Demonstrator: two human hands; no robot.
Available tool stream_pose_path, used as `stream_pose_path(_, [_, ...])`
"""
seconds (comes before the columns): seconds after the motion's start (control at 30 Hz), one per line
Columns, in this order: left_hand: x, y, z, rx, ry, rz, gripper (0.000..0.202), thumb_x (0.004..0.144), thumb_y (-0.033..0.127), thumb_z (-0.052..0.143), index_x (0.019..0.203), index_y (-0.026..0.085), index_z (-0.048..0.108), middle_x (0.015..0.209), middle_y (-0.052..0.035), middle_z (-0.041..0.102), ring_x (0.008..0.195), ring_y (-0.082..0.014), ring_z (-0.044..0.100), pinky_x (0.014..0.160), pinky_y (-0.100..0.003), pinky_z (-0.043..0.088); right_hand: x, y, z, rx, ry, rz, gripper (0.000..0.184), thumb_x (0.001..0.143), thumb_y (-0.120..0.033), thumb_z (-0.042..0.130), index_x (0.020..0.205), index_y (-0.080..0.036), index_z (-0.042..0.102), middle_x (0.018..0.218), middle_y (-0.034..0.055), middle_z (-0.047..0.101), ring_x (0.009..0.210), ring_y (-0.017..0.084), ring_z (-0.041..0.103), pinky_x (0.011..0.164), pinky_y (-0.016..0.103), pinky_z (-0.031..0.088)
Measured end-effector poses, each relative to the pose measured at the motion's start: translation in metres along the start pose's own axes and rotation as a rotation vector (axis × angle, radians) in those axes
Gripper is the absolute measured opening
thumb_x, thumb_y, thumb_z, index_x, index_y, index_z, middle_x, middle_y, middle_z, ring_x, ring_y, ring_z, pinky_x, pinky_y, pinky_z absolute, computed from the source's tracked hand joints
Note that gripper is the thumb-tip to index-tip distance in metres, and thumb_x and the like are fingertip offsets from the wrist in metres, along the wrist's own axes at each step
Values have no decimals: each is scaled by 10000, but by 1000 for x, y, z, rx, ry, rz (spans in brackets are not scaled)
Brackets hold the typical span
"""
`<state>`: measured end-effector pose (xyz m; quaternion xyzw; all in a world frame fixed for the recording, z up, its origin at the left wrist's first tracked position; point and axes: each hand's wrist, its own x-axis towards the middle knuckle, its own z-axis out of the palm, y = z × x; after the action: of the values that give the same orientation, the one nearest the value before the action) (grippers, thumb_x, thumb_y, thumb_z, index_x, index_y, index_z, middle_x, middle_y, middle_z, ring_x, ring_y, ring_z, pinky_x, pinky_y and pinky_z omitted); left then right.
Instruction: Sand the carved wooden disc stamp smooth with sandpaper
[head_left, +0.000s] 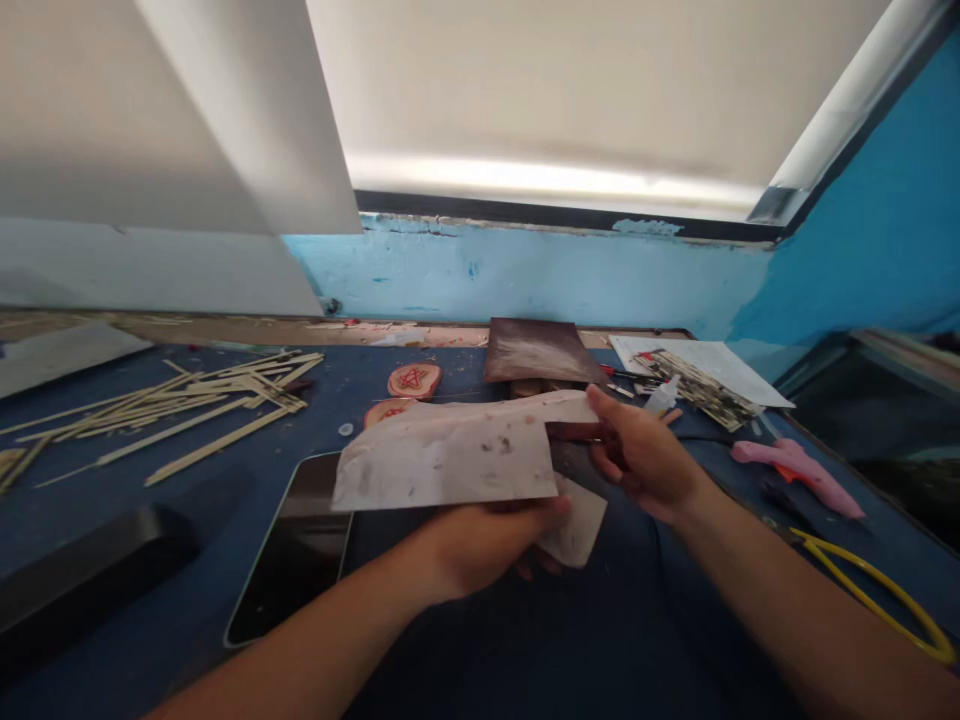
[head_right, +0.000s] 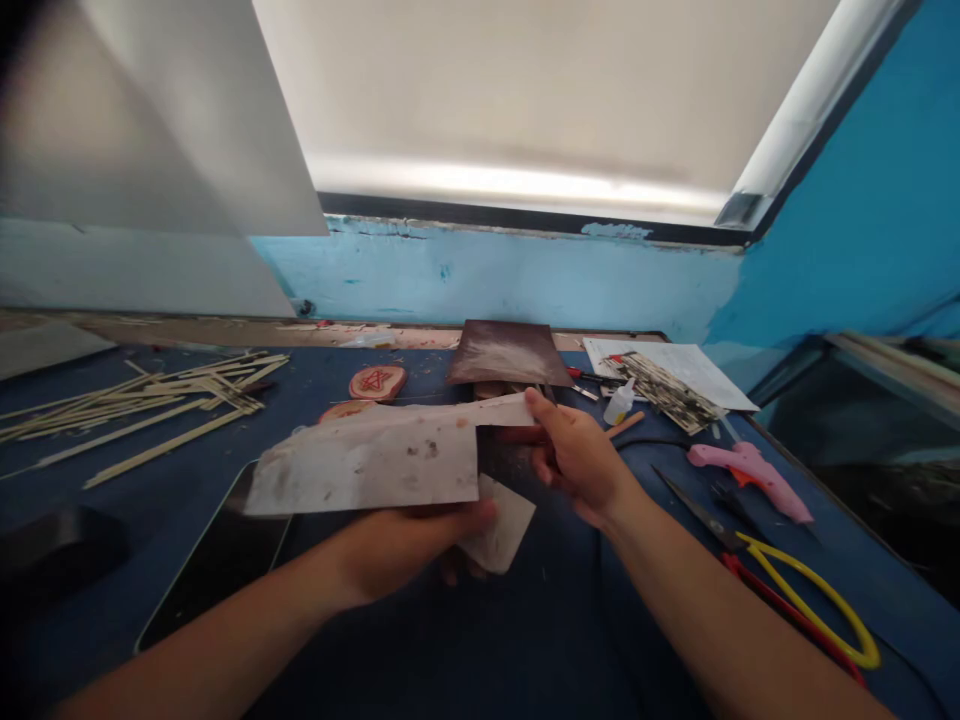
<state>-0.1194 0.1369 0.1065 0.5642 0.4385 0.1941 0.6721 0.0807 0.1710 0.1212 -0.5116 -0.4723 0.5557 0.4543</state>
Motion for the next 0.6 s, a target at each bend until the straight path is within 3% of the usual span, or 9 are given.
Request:
stream_pose_path(0.13, [-7, -2, 6, 185, -108, 8, 386, 880, 597, 581, 786, 224, 561, 693, 44, 545, 620, -122, 524, 609, -290, 453, -10, -16, 20, 85, -36, 22, 327, 795, -472, 786, 886, -220, 599, 426, -122, 381, 343, 53, 227, 323, 180, 122])
stream_pose_path(0.27, [-17, -3, 11, 318, -232, 4, 344, 882, 543, 597, 772, 218, 621, 698, 21, 600, 649, -124, 547, 568, -268, 381, -29, -60, 24, 100, 4, -160, 269, 802, -372, 803, 968, -234, 642, 486, -119, 416, 354, 48, 286, 337, 188, 179])
stream_pose_path(0.37, [-18, -2, 11, 337, -264, 23, 344, 880, 539, 596, 770, 216, 634, 692, 5, 643, 660, -144, 620, 558, -262, 410, -22, -97, 7, -11, 140, -436, 211, 839, -311, 789, 997, -235, 671, 531, -104, 448, 352, 50, 323, 346, 219, 203])
stream_pose_path(0.43, [-17, 0, 9, 337, -276, 36, 359, 890, 542, 577, 752, 213, 618, 663, 6, 635, 640, -151, 647, 534, -256, 428, -4, -112, -13, -166, 274, -547, 135, 892, -272, 734, 1003, -250, 662, 606, -80, 502, 385, 55, 366, 375, 236, 242])
stream_pose_path(0.53, [-15, 2, 5, 344, -275, 41, 357, 903, 551, 544, 759, 227, 580, 629, 35, 593, 549, -146, 631, 459, -249, 429, 32, -118, -48, -264, 368, -520, 143, 907, -259, 742, 869, -232, 607, 628, -73, 463, 430, 68, 428, 397, 238, 272])
stream_pose_path(0.6, [-15, 2, 2, 366, -255, 57, 359, 909, 547, 528, 734, 234, 543, 608, 53, 560, 508, -143, 621, 431, -249, 425, 52, -113, -69, -365, 395, -461, 142, 951, -303, 717, 917, -191, 637, 717, -26, 563, 510, 92, 521, 451, 243, 391])
